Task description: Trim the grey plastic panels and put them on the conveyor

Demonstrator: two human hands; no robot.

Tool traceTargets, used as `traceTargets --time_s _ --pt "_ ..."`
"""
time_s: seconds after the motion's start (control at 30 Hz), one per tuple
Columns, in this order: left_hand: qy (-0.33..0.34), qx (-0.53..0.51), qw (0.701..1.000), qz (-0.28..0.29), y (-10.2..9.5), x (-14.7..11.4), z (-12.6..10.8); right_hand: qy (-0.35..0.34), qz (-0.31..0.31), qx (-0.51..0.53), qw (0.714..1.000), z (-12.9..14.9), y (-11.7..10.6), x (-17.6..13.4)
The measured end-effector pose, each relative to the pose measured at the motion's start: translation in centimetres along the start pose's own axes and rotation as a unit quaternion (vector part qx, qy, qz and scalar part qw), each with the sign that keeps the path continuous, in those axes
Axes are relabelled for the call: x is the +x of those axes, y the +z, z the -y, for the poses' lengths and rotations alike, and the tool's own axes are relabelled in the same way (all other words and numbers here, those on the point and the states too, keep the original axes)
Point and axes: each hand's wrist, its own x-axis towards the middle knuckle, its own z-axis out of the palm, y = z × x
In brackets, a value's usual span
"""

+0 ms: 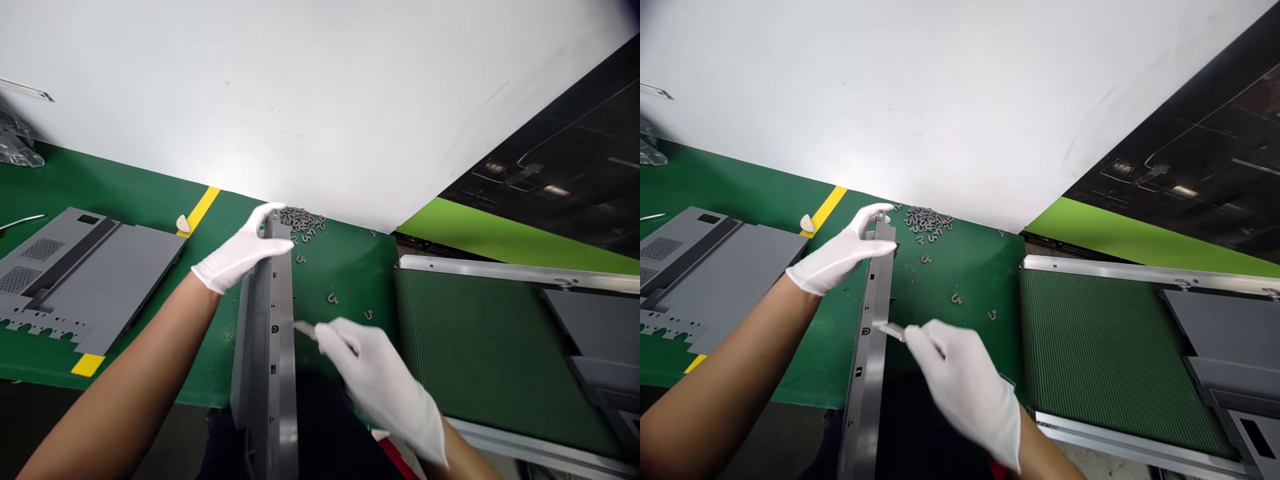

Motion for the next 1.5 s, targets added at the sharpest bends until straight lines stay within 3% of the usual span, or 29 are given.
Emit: traceTargets --time_s 0.1,0.27,0.43,0.63,0.83,1.03,1.33,1.5 --pt "0.015 -0.020 0.995 -0.093 0.6 0.5 0.0 -0.055 0.027 -0.156 0.986 0.5 1.3 -3.6" --pt "0.023 -0.039 0.990 -0.137 1.2 1.1 0.1 -0.166 -0.001 -0.342 0.925 0.0 2.7 -5.9" --pt "0.025 -0.033 0.986 -0.159 1.0 1.2 0.5 -0.220 -0.005 -0.427 0.877 -0.4 2.8 -6.1" --pt "0.010 0.026 0.987 -0.159 0.7 1.2 0.3 -0.245 -0.024 -0.470 0.848 -0.8 3.0 -6.1" --pt "-0.006 0.020 0.985 -0.174 0.8 0.9 -0.1 -0.244 -0.036 -0.484 0.840 -0.5 2.8 -6.1" --pt "-0.019 -0.017 0.982 -0.186 0.9 0.9 -0.2 -0.262 0.005 -0.488 0.833 -0.4 2.2 -6.7" --pt "-0.011 -0.008 0.985 -0.173 0.6 0.7 -0.1 -0.226 -0.017 -0.452 0.863 -0.2 2.8 -6.0" --pt "-0.003 0.006 0.985 -0.171 0.5 0.7 0.1 -0.237 -0.031 -0.483 0.842 0.2 2.7 -6.2"
